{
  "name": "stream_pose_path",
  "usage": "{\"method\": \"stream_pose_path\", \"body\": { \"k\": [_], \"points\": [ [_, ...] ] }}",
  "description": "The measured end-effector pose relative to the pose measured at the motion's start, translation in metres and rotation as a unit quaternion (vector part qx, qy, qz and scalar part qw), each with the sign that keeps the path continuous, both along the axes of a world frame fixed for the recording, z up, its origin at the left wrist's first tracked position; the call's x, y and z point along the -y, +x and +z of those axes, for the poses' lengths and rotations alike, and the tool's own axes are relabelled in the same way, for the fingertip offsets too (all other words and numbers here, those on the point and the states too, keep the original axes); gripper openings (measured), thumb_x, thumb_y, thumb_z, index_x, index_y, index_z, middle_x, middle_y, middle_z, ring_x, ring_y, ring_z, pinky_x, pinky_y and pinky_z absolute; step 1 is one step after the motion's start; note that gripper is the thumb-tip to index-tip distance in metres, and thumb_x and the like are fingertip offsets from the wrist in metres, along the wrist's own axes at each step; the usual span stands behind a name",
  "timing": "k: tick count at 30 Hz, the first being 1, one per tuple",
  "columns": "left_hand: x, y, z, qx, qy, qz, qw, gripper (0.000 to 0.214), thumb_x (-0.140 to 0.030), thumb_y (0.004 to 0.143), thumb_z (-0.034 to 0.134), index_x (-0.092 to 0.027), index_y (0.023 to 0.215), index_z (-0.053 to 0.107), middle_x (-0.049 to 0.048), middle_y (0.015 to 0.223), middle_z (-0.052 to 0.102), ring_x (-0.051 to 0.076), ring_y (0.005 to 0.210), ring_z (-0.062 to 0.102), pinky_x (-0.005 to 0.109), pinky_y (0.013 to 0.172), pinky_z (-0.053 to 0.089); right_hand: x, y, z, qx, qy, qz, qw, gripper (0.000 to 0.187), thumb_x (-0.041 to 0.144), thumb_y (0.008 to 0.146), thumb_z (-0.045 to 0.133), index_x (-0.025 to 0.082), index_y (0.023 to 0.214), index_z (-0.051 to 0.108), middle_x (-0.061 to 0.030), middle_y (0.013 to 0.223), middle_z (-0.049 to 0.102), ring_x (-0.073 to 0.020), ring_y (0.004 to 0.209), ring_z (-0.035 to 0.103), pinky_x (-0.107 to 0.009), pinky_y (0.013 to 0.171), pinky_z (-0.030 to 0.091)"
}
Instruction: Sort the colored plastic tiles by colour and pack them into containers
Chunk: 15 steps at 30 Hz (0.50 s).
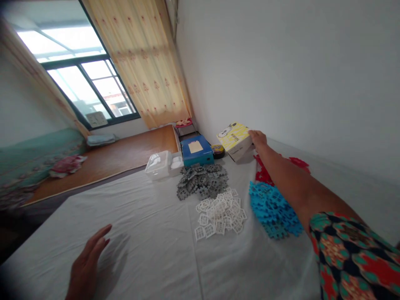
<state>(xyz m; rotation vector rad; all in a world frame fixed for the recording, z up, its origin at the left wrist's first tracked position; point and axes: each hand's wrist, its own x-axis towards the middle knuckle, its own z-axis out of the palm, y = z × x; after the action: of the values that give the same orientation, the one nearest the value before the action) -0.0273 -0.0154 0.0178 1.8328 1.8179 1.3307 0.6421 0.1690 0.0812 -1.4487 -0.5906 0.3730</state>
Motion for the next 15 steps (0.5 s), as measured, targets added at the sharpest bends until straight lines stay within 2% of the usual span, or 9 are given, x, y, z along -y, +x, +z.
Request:
{"method": "stream_pose_path", "body": {
  "k": [3, 7, 12, 15],
  "points": [
    [0.002, -0.003, -0.001, -0.015, -0.012, -0.015, 1.0, 0.048, -0.056, 0.085, 0.049, -0.024, 0.118, 0.064, 0.0053, 0.132, 0.06, 0.028, 0.13, 0.049, 0.048, 0.113, 0.035, -0.012, 0.005, -0.011, -0.044, -0.047, 0.023, 0.998, 0.038, 0.037, 0.074, 0.064, 0.015, 0.105, 0.065, -0.0005, 0.073, 0.061, -0.0153, 0.063, 0.056, -0.029, 0.051, 0.051],
    [0.004, -0.002, -0.003, -0.036, -0.022, -0.025, 0.999, 0.047, -0.055, 0.086, 0.049, -0.024, 0.119, 0.063, 0.0054, 0.133, 0.059, 0.028, 0.13, 0.049, 0.045, 0.109, 0.042, -0.009, 0.023, -0.02, -0.064, -0.13, 0.039, 0.989, 0.035, 0.037, 0.083, 0.059, 0.015, 0.109, 0.062, -0.0004, 0.071, 0.059, -0.0151, 0.058, 0.055, -0.032, 0.049, 0.052],
    [-0.001, -0.001, -0.005, -0.065, -0.027, -0.039, 0.997, 0.046, -0.054, 0.087, 0.048, -0.025, 0.119, 0.063, 0.0043, 0.131, 0.061, 0.027, 0.128, 0.051, 0.041, 0.105, 0.047, 0.006, 0.037, -0.027, -0.007, -0.186, 0.031, 0.982, 0.035, 0.036, 0.089, 0.057, 0.009, 0.11, 0.061, -0.0064, 0.077, 0.063, -0.0155, 0.062, 0.057, -0.032, 0.053, 0.051],
    [-0.002, -0.002, -0.005, -0.072, -0.025, -0.048, 0.996, 0.046, -0.055, 0.086, 0.048, -0.026, 0.119, 0.063, 0.0046, 0.129, 0.062, 0.027, 0.127, 0.052, 0.039, 0.101, 0.049, 0.015, 0.038, -0.024, 0.071, -0.208, 0.027, 0.975, 0.035, 0.036, 0.096, 0.05, 0.008, 0.115, 0.059, -0.0113, 0.094, 0.066, -0.0169, 0.076, 0.062, -0.035, 0.065, 0.054]
  ]
}}
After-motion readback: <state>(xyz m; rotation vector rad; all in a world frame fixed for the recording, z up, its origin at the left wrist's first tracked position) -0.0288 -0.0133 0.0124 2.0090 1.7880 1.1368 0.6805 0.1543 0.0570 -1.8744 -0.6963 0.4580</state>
